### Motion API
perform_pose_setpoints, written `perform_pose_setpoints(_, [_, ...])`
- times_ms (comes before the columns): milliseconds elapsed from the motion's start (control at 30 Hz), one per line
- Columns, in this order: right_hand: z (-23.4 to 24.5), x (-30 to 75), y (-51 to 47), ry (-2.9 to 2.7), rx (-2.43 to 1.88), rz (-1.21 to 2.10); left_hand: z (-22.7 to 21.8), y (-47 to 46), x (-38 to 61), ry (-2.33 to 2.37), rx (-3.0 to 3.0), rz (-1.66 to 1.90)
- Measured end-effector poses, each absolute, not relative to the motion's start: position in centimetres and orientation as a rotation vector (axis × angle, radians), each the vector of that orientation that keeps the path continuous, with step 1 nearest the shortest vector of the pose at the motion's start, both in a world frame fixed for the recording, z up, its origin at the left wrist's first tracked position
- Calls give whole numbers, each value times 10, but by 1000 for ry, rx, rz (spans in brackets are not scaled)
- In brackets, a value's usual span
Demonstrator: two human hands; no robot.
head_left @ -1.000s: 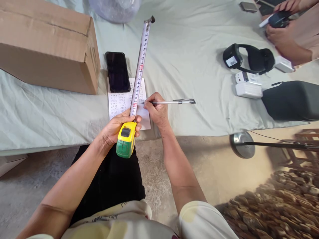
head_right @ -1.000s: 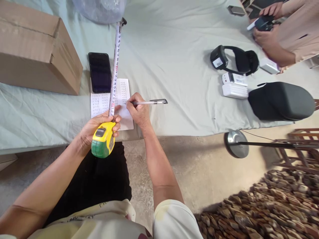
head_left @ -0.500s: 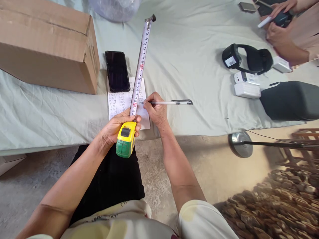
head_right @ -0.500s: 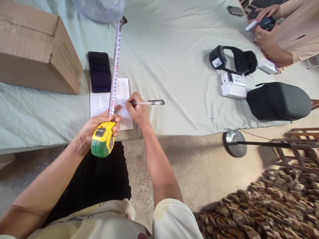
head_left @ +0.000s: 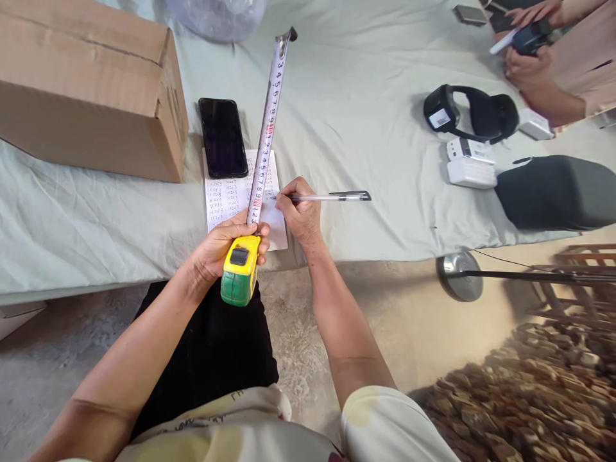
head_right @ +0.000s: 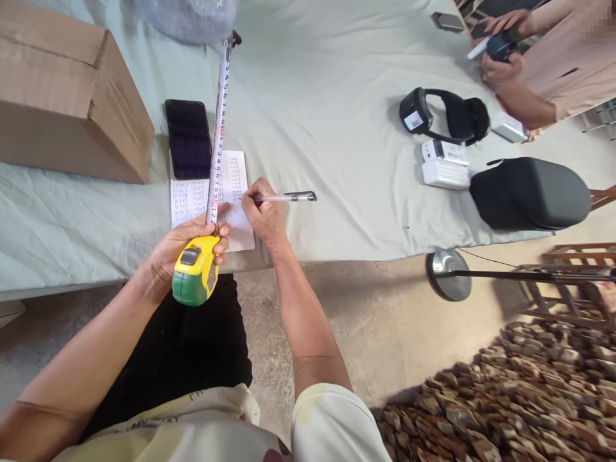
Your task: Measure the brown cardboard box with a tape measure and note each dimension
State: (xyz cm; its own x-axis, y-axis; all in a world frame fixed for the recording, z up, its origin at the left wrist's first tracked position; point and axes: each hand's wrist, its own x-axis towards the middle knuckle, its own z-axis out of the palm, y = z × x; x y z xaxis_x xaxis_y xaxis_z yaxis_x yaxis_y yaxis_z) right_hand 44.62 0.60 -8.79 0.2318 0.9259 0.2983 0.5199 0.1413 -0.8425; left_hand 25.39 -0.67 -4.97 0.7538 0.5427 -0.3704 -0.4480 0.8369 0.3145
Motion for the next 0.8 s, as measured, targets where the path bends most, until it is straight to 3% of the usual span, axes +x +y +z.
perform_pose_setpoints(800, [-89,447,7,-1391,-1524,451,-47,-7,255,481,220,546])
